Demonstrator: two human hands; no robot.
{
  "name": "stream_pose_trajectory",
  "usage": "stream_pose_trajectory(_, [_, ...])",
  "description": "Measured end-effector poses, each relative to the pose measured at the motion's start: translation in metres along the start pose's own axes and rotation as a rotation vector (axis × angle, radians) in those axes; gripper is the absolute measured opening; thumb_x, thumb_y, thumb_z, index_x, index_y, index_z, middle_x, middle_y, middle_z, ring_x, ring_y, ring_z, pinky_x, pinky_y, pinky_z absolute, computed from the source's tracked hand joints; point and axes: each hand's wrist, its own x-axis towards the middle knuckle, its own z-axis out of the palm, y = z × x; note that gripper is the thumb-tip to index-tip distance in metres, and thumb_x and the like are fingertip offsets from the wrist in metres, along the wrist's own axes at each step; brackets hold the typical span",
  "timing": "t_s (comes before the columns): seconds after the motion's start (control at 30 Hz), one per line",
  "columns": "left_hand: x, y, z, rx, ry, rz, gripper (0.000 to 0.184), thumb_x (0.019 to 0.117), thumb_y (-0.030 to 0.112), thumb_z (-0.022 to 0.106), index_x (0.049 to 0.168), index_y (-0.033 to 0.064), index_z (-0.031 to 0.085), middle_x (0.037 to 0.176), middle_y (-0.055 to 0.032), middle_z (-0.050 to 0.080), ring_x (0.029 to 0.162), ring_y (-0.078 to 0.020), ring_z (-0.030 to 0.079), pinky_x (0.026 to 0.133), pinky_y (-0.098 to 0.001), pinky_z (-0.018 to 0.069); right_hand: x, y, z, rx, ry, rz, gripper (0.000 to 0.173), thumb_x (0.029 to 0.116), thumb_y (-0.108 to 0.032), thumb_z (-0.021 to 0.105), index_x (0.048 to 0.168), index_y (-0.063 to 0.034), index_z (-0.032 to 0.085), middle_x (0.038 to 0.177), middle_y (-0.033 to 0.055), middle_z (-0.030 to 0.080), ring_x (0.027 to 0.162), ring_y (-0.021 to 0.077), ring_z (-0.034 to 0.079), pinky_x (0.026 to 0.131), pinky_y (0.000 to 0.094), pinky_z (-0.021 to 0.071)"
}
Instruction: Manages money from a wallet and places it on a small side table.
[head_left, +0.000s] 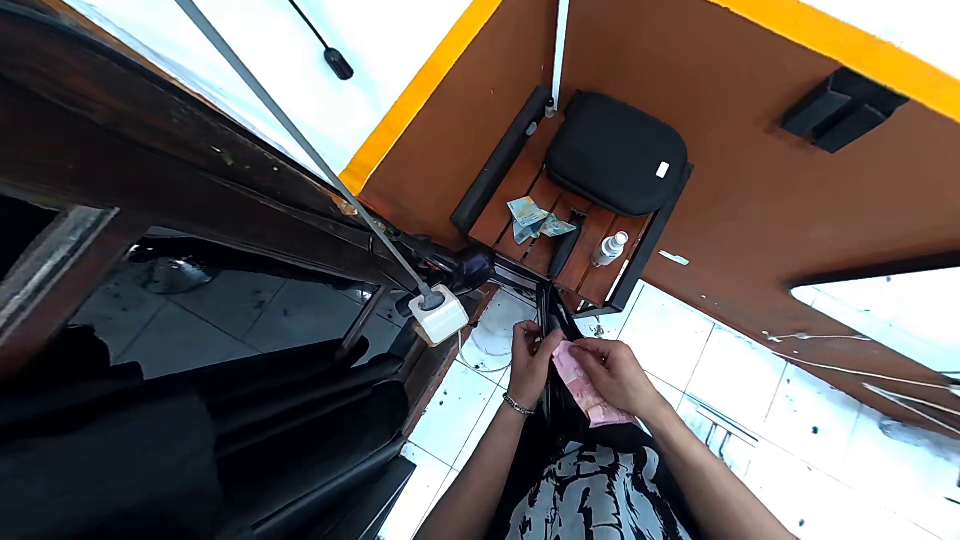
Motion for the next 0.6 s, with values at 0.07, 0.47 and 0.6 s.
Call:
stream_pose_trajectory(0.07, [-0.004, 0.003, -0.004, -0.009, -0.024, 0.016, 0.032, 0.0994, 0.019, 0.053, 0.120, -0.0023, 0.042, 0.096, -0.0064, 0.062, 0.085, -0.0063, 0.065, 0.080, -0.0241, 0.0559, 0.000, -0.005, -0.002, -0.121, 0.028, 0.036, 0.031, 0.1043, -0.021, 0.052, 0.107, -0.0009, 0.075, 0.090, 0.0110, 0.074, 0.082, 0.0164, 0.069, 0.080, 0.0389, 0.0535])
stream_pose_trajectory(0.47, [-0.008, 0.003, -0.004, 0.226, -0.019, 0.152, 0.030, 0.0919, 0.016, 0.072, 0.100, 0.0018, 0.046, 0.092, -0.0045, 0.054, 0.081, -0.0042, 0.054, 0.075, -0.0195, 0.0475, 0.032, -0.005, 0.030, -0.733, 0.485, -0.416, 0.015, 0.0921, -0.010, 0.061, 0.082, -0.0014, 0.067, 0.059, 0.0107, 0.061, 0.049, 0.0285, 0.064, 0.041, 0.0420, 0.0461])
stream_pose_trajectory(0.6, [-0.008, 0.001, -0.003, 0.170, -0.003, 0.142, 0.029, 0.0928, 0.016, 0.070, 0.099, 0.0041, 0.044, 0.093, -0.0038, 0.053, 0.081, -0.0031, 0.055, 0.074, -0.0187, 0.0486, 0.042, -0.001, 0.029, -0.766, 0.540, -0.508, 0.014, 0.0930, -0.011, 0.062, 0.082, -0.0034, 0.065, 0.063, 0.0089, 0.063, 0.050, 0.0249, 0.063, 0.040, 0.0382, 0.0450])
